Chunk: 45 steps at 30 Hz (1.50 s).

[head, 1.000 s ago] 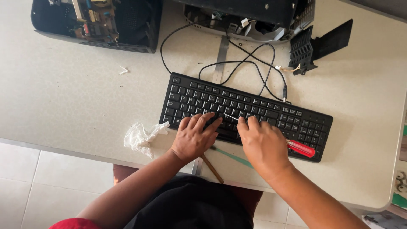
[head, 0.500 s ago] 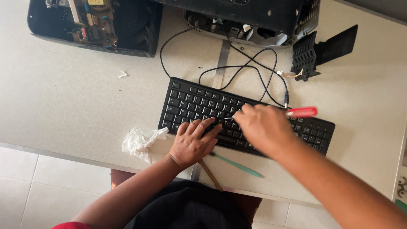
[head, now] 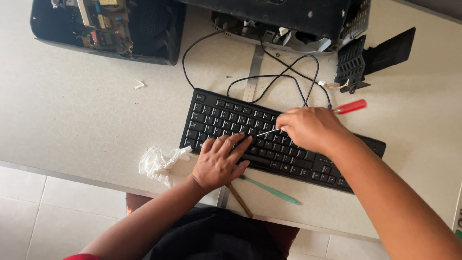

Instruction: Disassembling a computer keyboard by prying off the keys with a screwdriver

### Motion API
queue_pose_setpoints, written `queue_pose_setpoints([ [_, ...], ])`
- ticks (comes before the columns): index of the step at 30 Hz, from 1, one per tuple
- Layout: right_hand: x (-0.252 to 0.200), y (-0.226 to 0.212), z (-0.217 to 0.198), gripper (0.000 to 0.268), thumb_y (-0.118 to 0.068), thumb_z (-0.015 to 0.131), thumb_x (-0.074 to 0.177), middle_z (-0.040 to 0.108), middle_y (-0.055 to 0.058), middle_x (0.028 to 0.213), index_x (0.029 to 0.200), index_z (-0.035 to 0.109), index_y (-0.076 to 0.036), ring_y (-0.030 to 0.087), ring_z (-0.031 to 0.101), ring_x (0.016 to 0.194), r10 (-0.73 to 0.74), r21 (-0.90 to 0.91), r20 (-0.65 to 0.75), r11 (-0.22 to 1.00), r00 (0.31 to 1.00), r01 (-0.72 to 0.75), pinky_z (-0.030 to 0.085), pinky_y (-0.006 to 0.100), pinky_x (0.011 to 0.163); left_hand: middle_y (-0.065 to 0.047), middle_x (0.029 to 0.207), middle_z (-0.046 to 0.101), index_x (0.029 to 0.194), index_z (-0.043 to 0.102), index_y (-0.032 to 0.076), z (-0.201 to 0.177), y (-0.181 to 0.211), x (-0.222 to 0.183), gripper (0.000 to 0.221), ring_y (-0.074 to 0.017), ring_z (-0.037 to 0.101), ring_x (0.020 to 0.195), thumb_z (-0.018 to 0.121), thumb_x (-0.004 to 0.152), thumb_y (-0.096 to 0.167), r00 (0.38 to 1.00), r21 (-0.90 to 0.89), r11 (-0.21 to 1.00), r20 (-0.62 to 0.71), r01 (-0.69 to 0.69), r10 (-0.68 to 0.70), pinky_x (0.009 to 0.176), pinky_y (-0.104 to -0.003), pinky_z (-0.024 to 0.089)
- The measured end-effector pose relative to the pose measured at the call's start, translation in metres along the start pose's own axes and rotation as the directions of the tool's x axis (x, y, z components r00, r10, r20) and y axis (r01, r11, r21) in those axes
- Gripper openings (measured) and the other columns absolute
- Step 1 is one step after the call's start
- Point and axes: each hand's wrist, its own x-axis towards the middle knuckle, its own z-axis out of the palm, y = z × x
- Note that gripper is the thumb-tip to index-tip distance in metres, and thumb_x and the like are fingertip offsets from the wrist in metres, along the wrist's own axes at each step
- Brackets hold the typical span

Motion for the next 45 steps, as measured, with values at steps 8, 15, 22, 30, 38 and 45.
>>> queue_pose_setpoints([
  [8, -0.033, 0.014, 0.071, 0.011, -0.022, 0.057, 0.092, 0.065, -0.004, 0.079, 0.088, 0.067, -0.026, 0.022, 0.071, 0.079, -0.166, -0.372, -0.408, 0.928, 0.898, 0.003, 0.059, 0.036, 0.070, -0.005, 0.126, 0.062, 0.131, 0.067, 0.024, 0.006, -0.008, 0.015, 0.046, -0.0229, 0.062, 0.108, 0.045, 0.103, 0.053, 1.000, 0.019, 1.000, -0.020, -0.023, 0.023, 0.086, -0.036, 0.042],
  [15, -0.031, 0.002, 0.082, 0.011, -0.021, 0.058, 0.090, 0.063, -0.003, 0.078, 0.083, 0.065, -0.025, 0.022, 0.069, 0.074, -0.245, -0.452, -0.517, 0.892, 0.820, -0.018, 0.057, 0.036, 0.066, -0.005, 0.126, 0.062, 0.130, 0.067, 0.024, 0.010, -0.008, 0.014, 0.049, -0.0224, 0.062, 0.106, 0.039, 0.105, 0.055, 0.999, 0.030, 0.999, -0.045, -0.011, 0.012, 0.086, -0.035, 0.041],
  [22, -0.018, -0.026, 0.104, 0.009, -0.018, 0.056, 0.085, 0.056, 0.002, 0.074, 0.085, 0.065, -0.020, 0.025, 0.058, 0.065, -0.396, -0.614, -0.554, 0.788, 0.732, -0.038, 0.046, 0.039, 0.056, -0.005, 0.124, 0.064, 0.128, 0.069, 0.023, 0.009, -0.009, 0.016, 0.047, -0.0229, 0.063, 0.104, 0.044, 0.103, 0.053, 0.997, 0.030, 0.999, -0.069, -0.033, 0.035, 0.084, -0.035, 0.042],
  [30, -0.008, 0.022, 0.066, 0.017, -0.026, 0.056, 0.095, 0.066, 0.006, 0.080, 0.089, 0.072, -0.023, 0.040, 0.067, 0.078, -0.130, -0.039, -0.330, 0.992, 0.935, 0.124, 0.056, 0.047, 0.069, -0.004, 0.126, 0.063, 0.132, 0.067, 0.026, 0.009, -0.009, 0.015, 0.048, -0.0222, 0.063, 0.106, 0.041, 0.104, 0.054, 0.997, 0.029, 0.999, -0.073, -0.017, 0.019, 0.085, -0.034, 0.041],
  [38, 0.000, 0.045, 0.078, 0.009, -0.026, 0.065, 0.093, 0.078, 0.002, 0.092, 0.101, 0.070, -0.023, 0.033, 0.073, 0.098, 0.046, 0.356, -0.146, 0.934, 0.988, 0.009, 0.056, 0.044, 0.086, -0.003, 0.127, 0.063, 0.132, 0.067, 0.026, 0.008, -0.009, 0.013, 0.046, -0.0215, 0.063, 0.108, 0.044, 0.103, 0.054, 0.999, 0.024, 1.000, -0.035, -0.009, 0.010, 0.085, -0.034, 0.040],
  [45, -0.010, 0.053, 0.113, 0.010, -0.034, 0.060, 0.096, 0.073, 0.002, 0.087, 0.100, 0.059, -0.024, 0.029, 0.074, 0.085, -0.099, 0.049, -0.433, 0.990, 0.896, 0.133, 0.060, 0.043, 0.070, -0.001, 0.128, 0.063, 0.131, 0.067, 0.029, 0.010, -0.010, 0.012, 0.046, -0.0207, 0.062, 0.111, 0.047, 0.101, 0.057, 0.999, -0.002, 1.000, -0.027, 0.017, -0.017, 0.087, -0.035, 0.040],
])
